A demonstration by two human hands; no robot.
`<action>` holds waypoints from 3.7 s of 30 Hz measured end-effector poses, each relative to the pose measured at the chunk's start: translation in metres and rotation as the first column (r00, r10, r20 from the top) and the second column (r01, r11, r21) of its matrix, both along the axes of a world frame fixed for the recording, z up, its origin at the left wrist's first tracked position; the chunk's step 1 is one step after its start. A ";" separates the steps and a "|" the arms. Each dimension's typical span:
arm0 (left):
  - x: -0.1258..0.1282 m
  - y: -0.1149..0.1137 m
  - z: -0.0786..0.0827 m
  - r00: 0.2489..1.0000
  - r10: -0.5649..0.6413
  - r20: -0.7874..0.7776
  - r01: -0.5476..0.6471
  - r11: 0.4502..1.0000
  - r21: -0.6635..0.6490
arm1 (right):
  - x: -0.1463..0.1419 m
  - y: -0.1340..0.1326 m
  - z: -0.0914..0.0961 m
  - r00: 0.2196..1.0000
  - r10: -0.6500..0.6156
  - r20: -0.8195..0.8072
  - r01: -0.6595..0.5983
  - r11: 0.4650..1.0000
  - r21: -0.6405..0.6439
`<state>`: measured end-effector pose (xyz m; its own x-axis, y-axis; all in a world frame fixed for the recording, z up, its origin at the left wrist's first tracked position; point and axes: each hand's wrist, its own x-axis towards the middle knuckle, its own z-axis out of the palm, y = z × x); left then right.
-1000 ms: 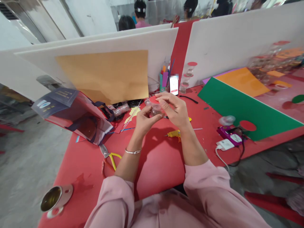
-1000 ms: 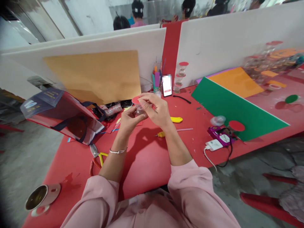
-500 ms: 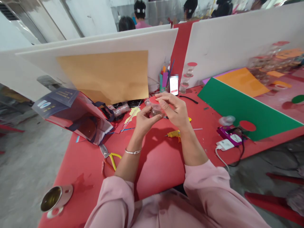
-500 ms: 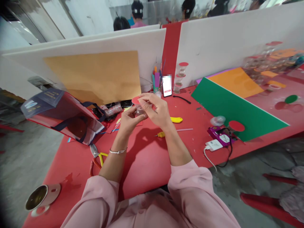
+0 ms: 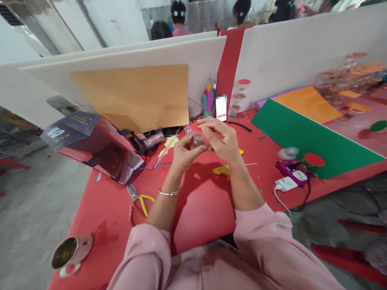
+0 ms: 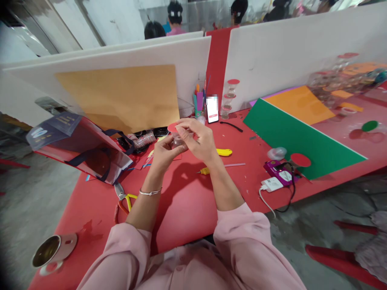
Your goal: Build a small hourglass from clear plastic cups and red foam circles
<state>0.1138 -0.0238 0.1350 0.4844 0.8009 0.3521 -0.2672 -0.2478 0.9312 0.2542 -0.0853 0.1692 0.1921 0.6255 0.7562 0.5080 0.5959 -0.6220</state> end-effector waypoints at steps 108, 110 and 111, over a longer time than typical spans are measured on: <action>-0.001 0.007 -0.011 1.000 0.001 -0.028 0.000 0.999 0.041 | -0.001 0.002 -0.002 1.000 0.027 0.003 -0.027 0.999 0.046; -0.001 0.007 -0.011 1.000 0.001 -0.026 0.000 0.999 0.039 | 0.000 0.002 -0.002 0.999 0.034 0.000 -0.034 0.998 0.053; -0.001 0.007 -0.011 1.000 0.001 -0.025 0.000 0.999 0.038 | 0.000 0.003 -0.002 0.999 0.035 -0.002 -0.035 0.998 0.056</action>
